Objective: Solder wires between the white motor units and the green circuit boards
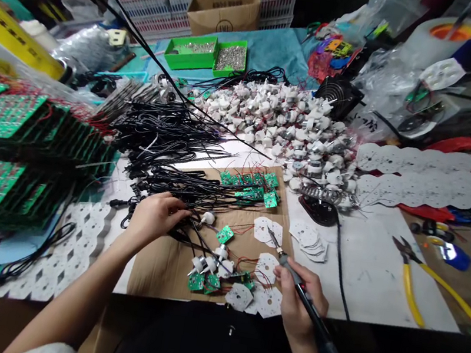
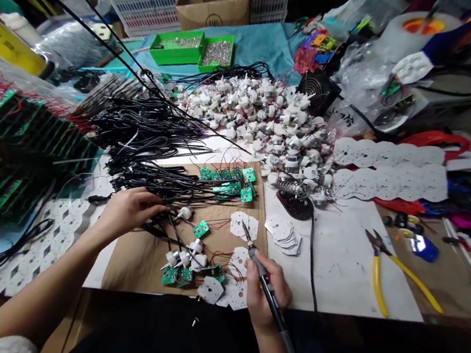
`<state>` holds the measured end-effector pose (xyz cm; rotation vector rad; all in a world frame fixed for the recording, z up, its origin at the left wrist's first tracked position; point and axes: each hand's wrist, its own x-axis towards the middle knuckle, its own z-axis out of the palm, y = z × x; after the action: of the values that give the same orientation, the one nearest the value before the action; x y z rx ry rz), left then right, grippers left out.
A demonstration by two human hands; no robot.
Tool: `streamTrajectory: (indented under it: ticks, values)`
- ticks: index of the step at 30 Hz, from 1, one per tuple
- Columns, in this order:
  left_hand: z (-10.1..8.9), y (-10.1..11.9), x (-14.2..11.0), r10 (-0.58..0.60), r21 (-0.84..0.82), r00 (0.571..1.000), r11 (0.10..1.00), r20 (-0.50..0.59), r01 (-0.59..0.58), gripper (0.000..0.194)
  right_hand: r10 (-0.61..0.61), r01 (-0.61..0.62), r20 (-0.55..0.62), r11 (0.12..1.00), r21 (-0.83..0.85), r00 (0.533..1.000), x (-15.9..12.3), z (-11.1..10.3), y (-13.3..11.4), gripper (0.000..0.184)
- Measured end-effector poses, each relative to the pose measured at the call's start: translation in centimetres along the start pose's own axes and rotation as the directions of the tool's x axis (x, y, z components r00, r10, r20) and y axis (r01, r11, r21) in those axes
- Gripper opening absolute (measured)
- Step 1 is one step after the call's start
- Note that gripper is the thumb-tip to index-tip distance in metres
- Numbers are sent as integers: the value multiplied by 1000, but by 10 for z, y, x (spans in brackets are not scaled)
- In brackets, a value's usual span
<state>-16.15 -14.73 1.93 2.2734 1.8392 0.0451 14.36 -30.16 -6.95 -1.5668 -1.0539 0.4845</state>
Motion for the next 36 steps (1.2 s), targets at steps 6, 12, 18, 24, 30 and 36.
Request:
streamTrajectory:
  ticks: [6,12,18,24,30,36]
  values:
    - [-2,13,5,-106,122,990,988,98,94,22,-38,38,19,999,-9,999,2,-1,3,19]
    - [0,23,0,-240,264,965,942,109,205,24,-22,22,13,1000,-8,1000,2,-1,-1,19]
    - [-2,24,-3,-322,328,936,907,142,262,33,-11,11,24,1000,1,1000,2,0,-1,20]
    - [-1,19,0,-356,333,914,901,196,279,33,-17,17,21,1000,-15,1000,3,-1,-3,19]
    - [-4,18,0,-338,305,929,910,150,282,35,10,-10,19,1000,-13,1000,1,-1,-1,21]
    - [-1,32,-1,-346,374,921,890,178,262,39,3,-2,26,999,-33,1000,1,-1,0,22]
